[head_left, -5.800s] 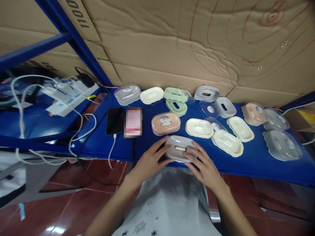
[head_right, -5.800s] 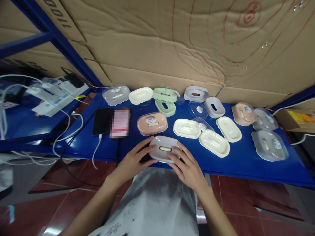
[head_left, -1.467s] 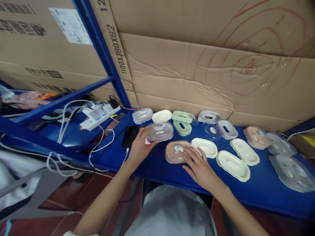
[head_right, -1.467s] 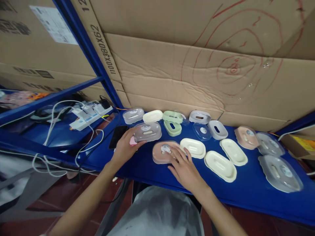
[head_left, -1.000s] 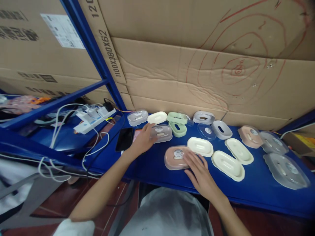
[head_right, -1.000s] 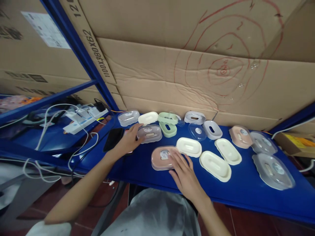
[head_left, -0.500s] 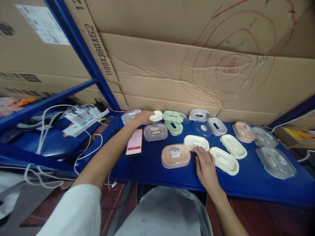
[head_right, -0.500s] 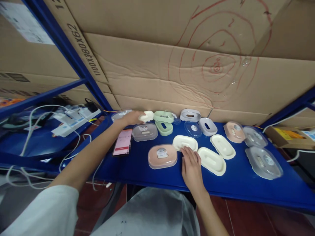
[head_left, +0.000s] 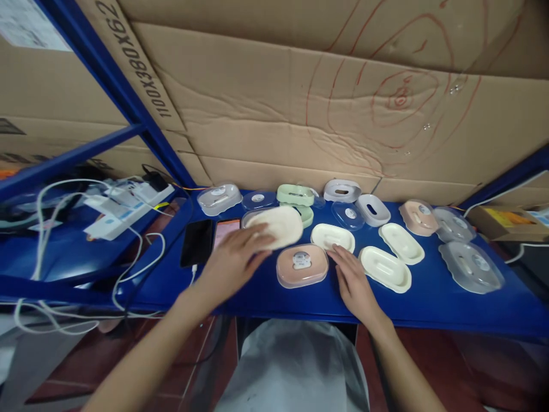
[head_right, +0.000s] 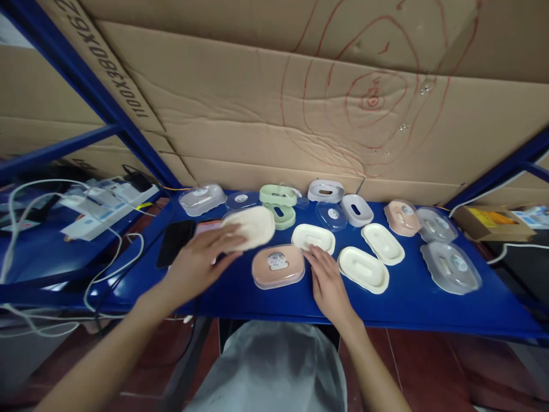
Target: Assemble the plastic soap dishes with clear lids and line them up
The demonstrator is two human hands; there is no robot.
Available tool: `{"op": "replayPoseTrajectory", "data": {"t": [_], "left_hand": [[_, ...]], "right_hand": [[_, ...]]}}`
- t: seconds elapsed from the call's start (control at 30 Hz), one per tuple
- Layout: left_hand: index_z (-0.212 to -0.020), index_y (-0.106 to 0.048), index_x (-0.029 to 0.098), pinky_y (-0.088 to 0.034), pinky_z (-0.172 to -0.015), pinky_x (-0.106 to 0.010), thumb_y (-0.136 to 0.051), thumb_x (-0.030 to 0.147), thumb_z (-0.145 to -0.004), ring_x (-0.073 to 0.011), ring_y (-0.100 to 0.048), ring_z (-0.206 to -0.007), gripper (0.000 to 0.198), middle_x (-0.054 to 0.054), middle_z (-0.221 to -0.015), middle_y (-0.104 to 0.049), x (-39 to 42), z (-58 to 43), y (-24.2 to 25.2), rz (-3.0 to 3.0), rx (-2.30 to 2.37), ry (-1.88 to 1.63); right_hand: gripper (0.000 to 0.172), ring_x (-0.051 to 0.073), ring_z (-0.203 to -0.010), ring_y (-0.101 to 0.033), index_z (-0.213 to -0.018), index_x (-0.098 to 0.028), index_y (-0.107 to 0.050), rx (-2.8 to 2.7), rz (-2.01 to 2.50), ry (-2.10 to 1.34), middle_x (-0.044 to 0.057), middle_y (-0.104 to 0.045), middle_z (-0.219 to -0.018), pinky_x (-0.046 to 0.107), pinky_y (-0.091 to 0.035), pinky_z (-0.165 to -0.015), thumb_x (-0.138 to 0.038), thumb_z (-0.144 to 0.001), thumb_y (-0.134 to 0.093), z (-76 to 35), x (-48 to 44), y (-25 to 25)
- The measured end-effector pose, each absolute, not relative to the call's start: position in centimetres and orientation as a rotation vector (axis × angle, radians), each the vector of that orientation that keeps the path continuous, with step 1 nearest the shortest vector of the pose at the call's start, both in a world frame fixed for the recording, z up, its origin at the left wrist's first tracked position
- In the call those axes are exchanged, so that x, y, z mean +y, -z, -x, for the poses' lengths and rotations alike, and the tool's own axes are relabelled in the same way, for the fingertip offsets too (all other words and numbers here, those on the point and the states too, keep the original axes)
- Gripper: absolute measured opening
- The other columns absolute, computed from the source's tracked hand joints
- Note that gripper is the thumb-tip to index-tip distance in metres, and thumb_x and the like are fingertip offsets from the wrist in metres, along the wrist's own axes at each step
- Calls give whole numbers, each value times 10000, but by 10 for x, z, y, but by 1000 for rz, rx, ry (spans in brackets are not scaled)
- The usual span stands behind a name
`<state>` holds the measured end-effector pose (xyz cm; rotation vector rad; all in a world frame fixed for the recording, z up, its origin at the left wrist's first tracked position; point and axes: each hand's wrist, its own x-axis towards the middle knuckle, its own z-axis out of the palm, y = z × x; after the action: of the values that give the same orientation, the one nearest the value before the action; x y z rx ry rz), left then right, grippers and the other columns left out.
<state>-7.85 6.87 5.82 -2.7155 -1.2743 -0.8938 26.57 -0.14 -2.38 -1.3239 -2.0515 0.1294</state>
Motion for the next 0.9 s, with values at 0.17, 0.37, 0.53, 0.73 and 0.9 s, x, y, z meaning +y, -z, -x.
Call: {"op": "replayPoseTrajectory", "data": {"t": [0.17,0.37,0.53,0.73,0.9], "left_hand": [[-1337,-655,292,-554,-1054,-533,-545,244,-1081,-312,-684,-1262,282,-85,-1474,-680,-16,60,-22,2713,-1246,894],[-1322,-643,273,-520,-1074,-511,-485,200,-1104,-261,-663,-1267,279,-82,-1496,-659,-74,31,-4,3011,-1087,780],[-1321,-637,229,-460,-1129,-541,-506,239,-1116,-283,-628,-1307,243,-93,-1550,-611,-64,9,11,3069,-1043,588],[-1332,-625,216,-454,-1126,-578,-517,244,-1113,-324,-597,-1348,245,-116,-1575,-580,-37,4,21,3076,-1086,565],[-1330,-621,233,-521,-1109,-550,-578,269,-1094,-301,-624,-1323,242,-108,-1524,-611,-28,16,19,3155,-1050,754]], "right_hand": [[400,229,-1396,-620,-1444,-269,-648,-2205,1194,-113,57,-704,-1450,457,-499,-1167,-207,-1113,-433,-269,45,-14],[400,314,-1372,-628,-1403,-182,-694,-2483,1291,-111,147,-703,-1440,485,-463,-1144,-337,-1035,-672,-222,140,-31],[332,358,-1268,-699,-1296,-158,-762,-2485,1309,-141,187,-759,-1322,523,-473,-1107,-267,-983,-735,-199,169,-26],[351,259,-1210,-738,-1349,-240,-737,-2336,1287,-240,77,-778,-1317,401,-540,-1075,-408,-1077,-593,-241,123,-41],[331,263,-1306,-682,-1376,-310,-701,-1976,1223,-434,57,-740,-1380,444,-538,-1123,-366,-1054,-646,-285,30,-34]]}}
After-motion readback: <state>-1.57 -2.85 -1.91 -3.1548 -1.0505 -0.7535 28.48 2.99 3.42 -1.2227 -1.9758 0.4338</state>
